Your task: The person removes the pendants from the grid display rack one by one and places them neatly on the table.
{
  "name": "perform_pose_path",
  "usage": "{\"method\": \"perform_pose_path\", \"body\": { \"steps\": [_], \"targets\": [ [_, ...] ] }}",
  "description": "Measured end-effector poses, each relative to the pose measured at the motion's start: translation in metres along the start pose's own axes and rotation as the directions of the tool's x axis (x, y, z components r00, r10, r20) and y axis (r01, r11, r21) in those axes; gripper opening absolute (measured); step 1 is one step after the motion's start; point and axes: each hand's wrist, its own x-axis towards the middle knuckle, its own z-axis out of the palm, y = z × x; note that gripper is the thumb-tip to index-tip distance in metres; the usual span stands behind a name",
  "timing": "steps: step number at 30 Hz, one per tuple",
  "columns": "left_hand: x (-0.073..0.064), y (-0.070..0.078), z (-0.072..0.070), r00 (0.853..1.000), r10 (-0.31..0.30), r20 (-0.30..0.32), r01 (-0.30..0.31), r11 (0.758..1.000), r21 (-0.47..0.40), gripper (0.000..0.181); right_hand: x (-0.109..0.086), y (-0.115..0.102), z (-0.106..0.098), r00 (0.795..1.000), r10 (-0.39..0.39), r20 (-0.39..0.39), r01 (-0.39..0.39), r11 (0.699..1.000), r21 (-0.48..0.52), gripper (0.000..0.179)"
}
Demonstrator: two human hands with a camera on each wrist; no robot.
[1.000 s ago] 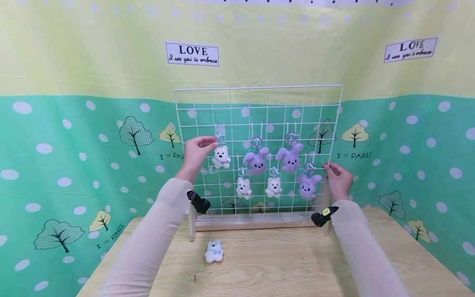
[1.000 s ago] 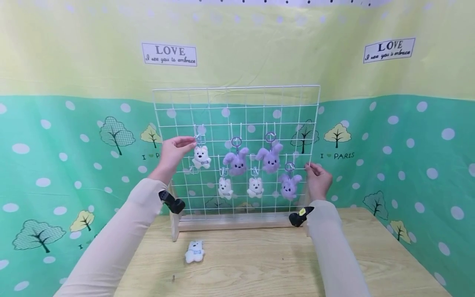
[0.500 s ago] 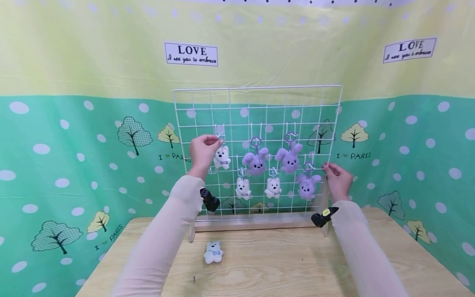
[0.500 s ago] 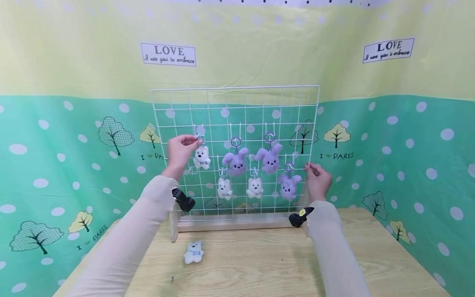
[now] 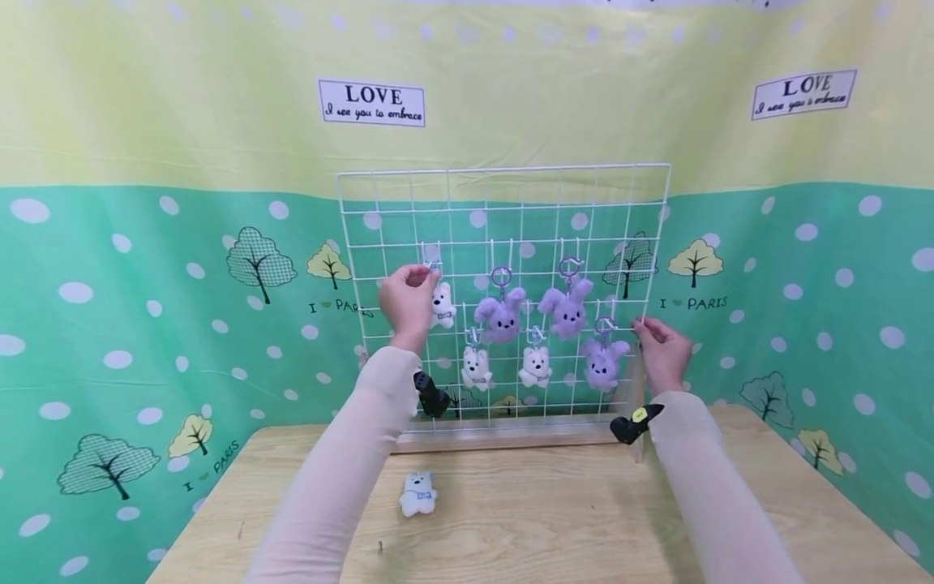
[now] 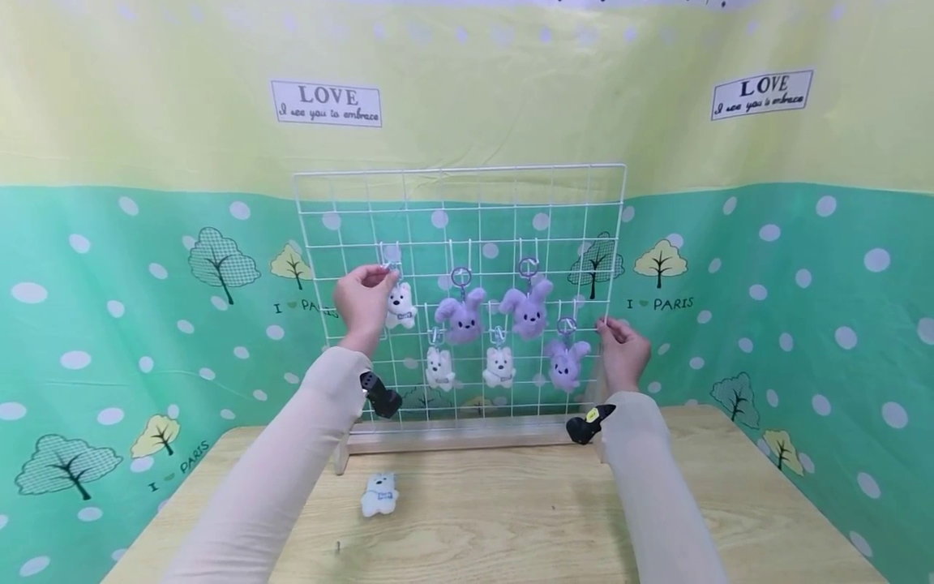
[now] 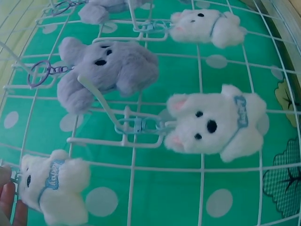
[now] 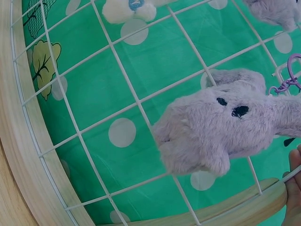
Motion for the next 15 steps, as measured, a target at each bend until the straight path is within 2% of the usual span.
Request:
{"method": "perform_pose_path", "body": {
  "steps": [5, 15],
  "targets": [
    [0.0003, -0.001, 0.0016, 1.0, -0.004, 0.007, 0.004, 0.999, -0.041, 0.017, 0.0009, 0.0007, 0.0, 1.0, -0.001, 0.003, 0.001, 1.0, 0.006, 0.035],
    [0.005, -0.0052, -0.003, 0.994, 0.042, 0.104, -0.035, 0.998, -0.061, 0.016, 0.001, 0.0008, 0.0003, 1.0, 0.005, 0.008, -0.005, 1.0, 0.004, 0.034]
  ]
}}
